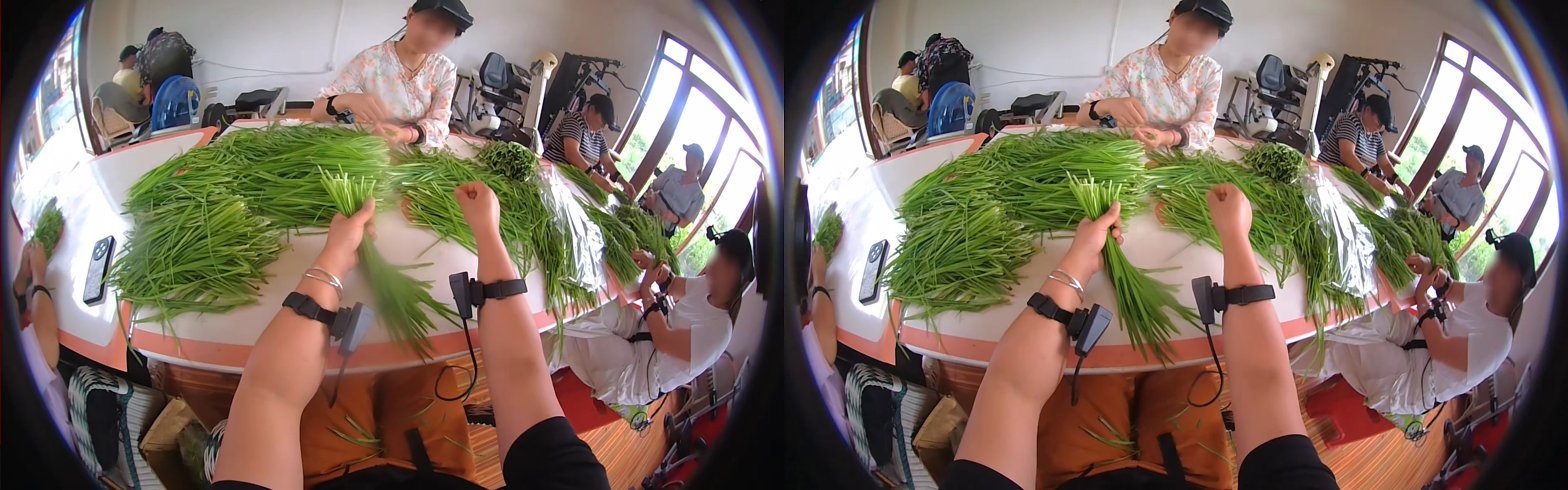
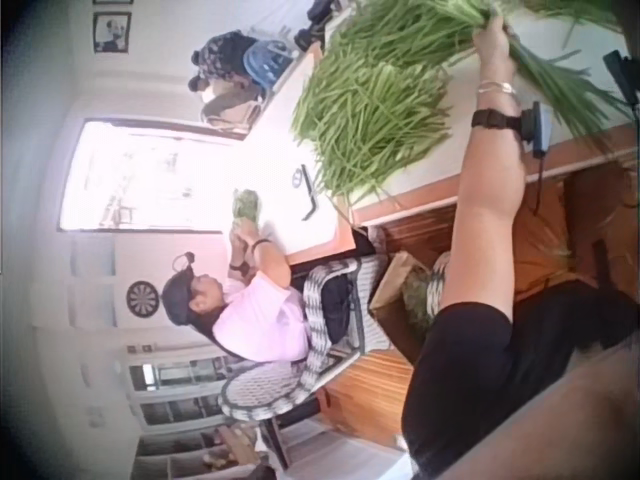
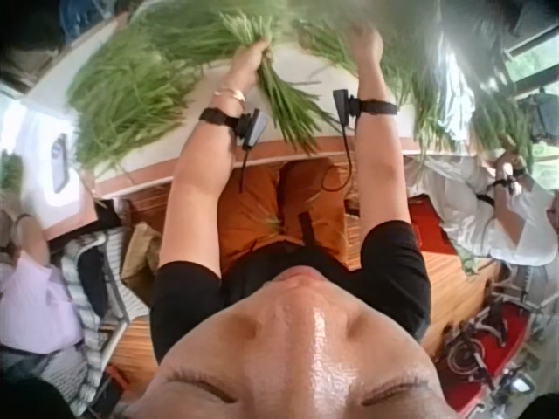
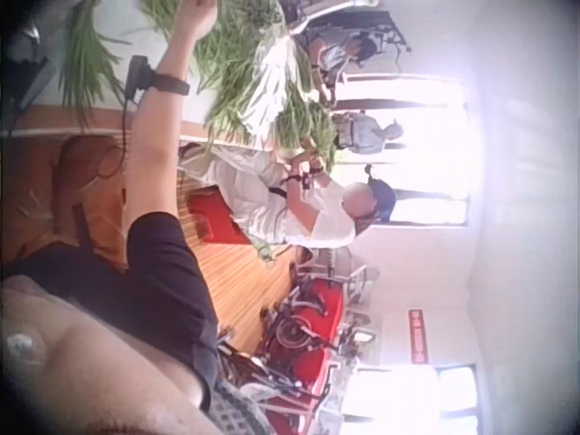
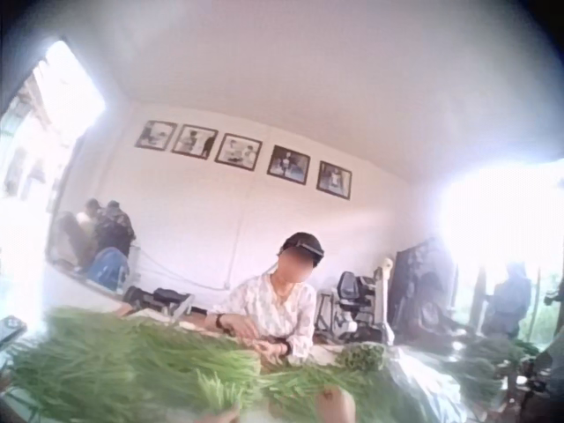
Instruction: The person gathers a bunch of chives by hand, aligns the stems, and picks through them to remove individual blades. They then set the bundle down on the table and reach for more chives from the pile.
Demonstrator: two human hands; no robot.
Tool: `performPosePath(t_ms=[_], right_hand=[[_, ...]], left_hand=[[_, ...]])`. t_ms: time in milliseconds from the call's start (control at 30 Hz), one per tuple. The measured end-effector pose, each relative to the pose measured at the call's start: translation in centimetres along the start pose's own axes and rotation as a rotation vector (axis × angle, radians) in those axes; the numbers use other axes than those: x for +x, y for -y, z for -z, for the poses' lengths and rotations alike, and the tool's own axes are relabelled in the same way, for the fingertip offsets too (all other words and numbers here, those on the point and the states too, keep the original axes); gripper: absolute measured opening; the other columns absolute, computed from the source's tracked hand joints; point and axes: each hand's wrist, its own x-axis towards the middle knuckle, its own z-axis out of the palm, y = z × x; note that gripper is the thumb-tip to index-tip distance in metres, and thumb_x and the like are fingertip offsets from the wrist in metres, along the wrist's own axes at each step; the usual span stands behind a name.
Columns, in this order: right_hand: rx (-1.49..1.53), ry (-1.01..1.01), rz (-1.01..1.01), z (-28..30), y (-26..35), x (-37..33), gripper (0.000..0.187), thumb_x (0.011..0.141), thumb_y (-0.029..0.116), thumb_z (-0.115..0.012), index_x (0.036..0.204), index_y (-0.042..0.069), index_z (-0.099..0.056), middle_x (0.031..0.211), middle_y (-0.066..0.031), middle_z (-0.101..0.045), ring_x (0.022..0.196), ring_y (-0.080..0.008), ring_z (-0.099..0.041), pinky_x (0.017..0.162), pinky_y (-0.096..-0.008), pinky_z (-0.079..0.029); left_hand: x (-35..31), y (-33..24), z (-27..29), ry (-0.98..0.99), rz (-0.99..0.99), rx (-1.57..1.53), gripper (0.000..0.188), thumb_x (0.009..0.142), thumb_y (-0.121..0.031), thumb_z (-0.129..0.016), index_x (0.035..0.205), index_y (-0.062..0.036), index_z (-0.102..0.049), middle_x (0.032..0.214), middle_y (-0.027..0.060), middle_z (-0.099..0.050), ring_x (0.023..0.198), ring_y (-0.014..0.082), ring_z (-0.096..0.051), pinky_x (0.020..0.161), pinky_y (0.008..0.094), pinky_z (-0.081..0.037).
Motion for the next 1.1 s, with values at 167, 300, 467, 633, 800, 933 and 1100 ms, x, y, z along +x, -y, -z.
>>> performPosePath(t_ms=[167,300,467,633,800,933,1100], right_hand=[[-0.245,0.153,-0.040,-2.0,-1.8,-0.7,0.019,0.072,0.027,-0.068,0.083,0.011,-0.068,0.077,-0.0075,-0.066,0.071,-0.0246,-0.063,0.066,-0.0350,-0.049],[-0.070,-0.024,0.058,-2.1,-3.7,0.2,0.023,0.072,0.027,-0.069,0.082,0.007,-0.068,0.073,-0.0089,-0.065,0.065,-0.0259,-0.061,0.061,-0.0357,-0.047],[0.233,0.073,-0.049,-1.2,-2.7,0.0,0.024,0.080,0.024,-0.065,0.082,0.000,-0.067,0.064,-0.0073,-0.060,0.058,-0.0099,-0.052,0.055,-0.0276,-0.042],[0.744,0.338,0.038,-1.6,-1.7,-0.7,0.020,0.090,0.017,-0.054,0.090,-0.001,-0.062,0.071,-0.0015,-0.061,0.060,-0.0061,-0.048,0.058,-0.0210,-0.041],[0.722,0.625,0.063,-1.4,1.9,-2.7,0.016,0.089,0.016,-0.057,0.088,0.002,-0.063,0.069,0.0003,-0.059,0.059,-0.0055,-0.049,0.056,-0.0202,-0.040],[0.586,0.884,0.073,-1.7,3.2,-3.6,0.014,0.087,0.019,-0.060,0.087,0.005,-0.064,0.065,0.0022,-0.058,0.053,-0.0045,-0.047,0.048,-0.0198,-0.037],[0.659,0.850,-0.038,-1.3,3.8,-3.7,0.017,0.086,0.018,-0.062,0.091,0.002,-0.064,0.073,0.0008,-0.060,0.061,-0.0053,-0.051,0.054,-0.0205,-0.041]], left_hand=[[0.6,1.0,0.6,0.097,-0.067,0.071,0.025,0.081,-0.027,-0.066,0.068,-0.0072,-0.056,0.060,0.0014,-0.052,0.051,0.0128,-0.048,0.048,0.0277,-0.039],[0.8,0.8,-0.1,0.074,-0.023,0.078,0.024,0.080,-0.026,-0.066,0.070,-0.0066,-0.057,0.060,0.0016,-0.053,0.051,0.0128,-0.049,0.048,0.0276,-0.040],[0.2,0.4,-0.2,0.095,-0.005,0.102,0.018,0.081,-0.020,-0.066,0.080,-0.0048,-0.057,0.073,0.0045,-0.060,0.054,0.0118,-0.053,0.049,0.0258,-0.044],[-0.2,0.4,-0.4,0.109,0.005,0.138,0.020,0.081,-0.021,-0.067,0.088,-0.0046,-0.058,0.074,0.0022,-0.057,0.057,0.0105,-0.052,0.052,0.0260,-0.043],[-0.2,0.3,-0.8,0.171,-0.096,0.079,0.026,0.080,-0.024,-0.068,0.096,-0.0049,-0.059,0.075,-0.0018,-0.052,0.065,0.0090,-0.050,0.061,0.0246,-0.044],[-0.5,0.0,-0.7,0.184,-0.137,0.090,0.029,0.080,-0.024,-0.069,0.100,-0.0039,-0.061,0.075,-0.0020,-0.053,0.066,0.0091,-0.051,0.063,0.0249,-0.044],[-0.3,0.1,-0.5,0.177,-0.115,0.033,0.030,0.080,-0.023,-0.069,0.101,-0.0027,-0.061,0.076,-0.0019,-0.056,0.068,0.0093,-0.052,0.064,0.0252,-0.044]])
